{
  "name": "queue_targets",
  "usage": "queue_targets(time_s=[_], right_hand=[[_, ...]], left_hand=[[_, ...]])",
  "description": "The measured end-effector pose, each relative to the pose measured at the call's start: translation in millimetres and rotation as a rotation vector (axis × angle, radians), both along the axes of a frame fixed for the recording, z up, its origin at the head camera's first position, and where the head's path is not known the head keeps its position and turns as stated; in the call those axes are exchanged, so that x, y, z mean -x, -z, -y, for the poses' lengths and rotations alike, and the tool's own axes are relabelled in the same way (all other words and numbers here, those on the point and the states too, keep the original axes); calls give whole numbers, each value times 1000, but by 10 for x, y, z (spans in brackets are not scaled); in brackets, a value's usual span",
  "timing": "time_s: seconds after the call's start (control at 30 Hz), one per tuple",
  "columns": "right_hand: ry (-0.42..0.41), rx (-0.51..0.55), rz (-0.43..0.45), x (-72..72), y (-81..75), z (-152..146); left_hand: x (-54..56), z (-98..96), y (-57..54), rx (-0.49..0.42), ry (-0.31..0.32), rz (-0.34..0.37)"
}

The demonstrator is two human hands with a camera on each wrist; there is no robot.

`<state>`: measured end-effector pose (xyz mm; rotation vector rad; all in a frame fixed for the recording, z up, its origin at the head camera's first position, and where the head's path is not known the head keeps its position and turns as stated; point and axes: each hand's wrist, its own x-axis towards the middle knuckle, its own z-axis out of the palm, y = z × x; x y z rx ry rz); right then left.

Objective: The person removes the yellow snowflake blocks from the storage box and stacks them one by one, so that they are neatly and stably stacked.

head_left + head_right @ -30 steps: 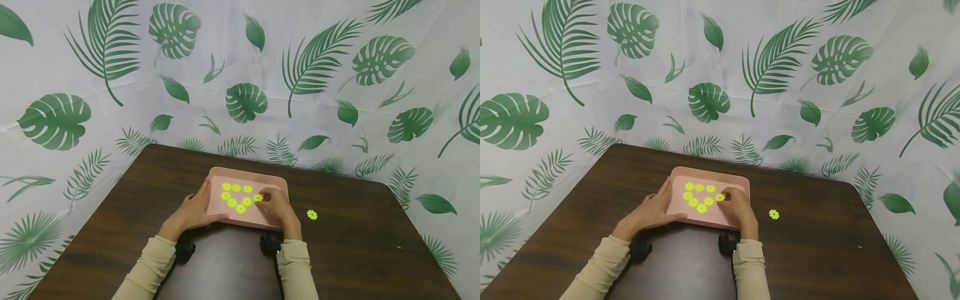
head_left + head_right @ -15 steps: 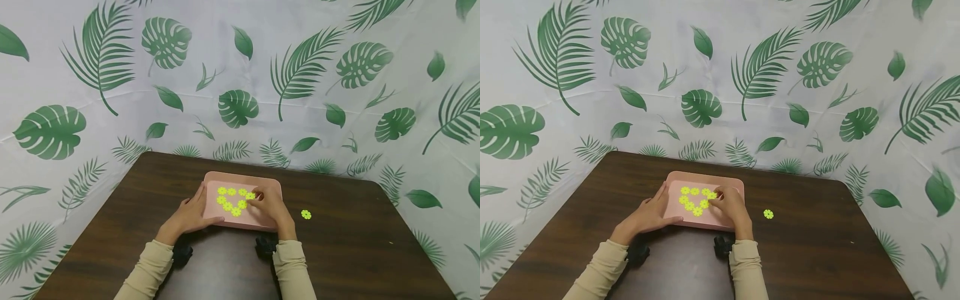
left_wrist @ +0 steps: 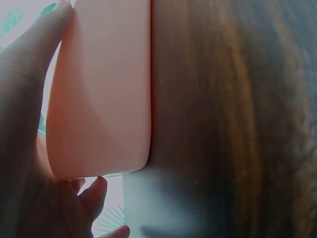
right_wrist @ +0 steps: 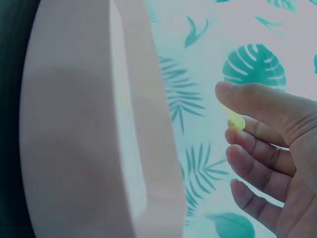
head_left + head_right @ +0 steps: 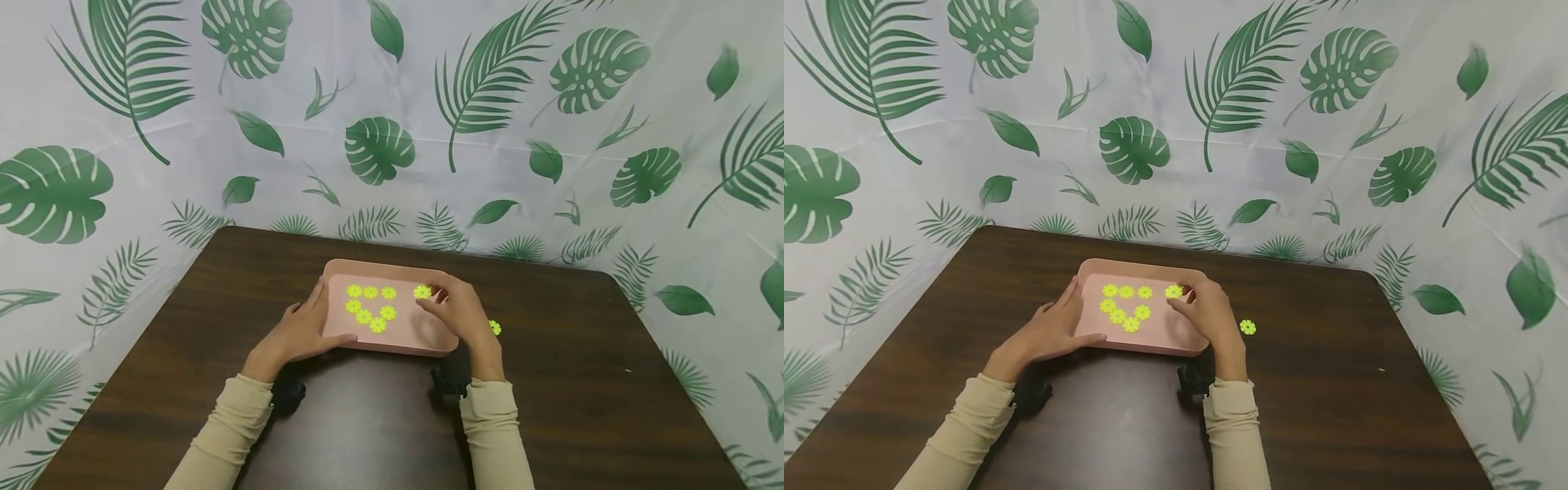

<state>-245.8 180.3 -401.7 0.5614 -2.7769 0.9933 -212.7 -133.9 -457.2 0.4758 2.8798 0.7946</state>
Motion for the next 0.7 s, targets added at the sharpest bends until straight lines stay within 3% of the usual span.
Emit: queue_targets(time_s=[0.17,0.4,0.7], right_hand=[[28,-36,2,14,-65,-145],[113,2,5,50,-82,-470],[275,-15,81,-11,92,-1028]], left_hand=[[37,14,-18,13,11,-13],[84,14,-55,5,10,-16],[61,0,5,6,8,25]])
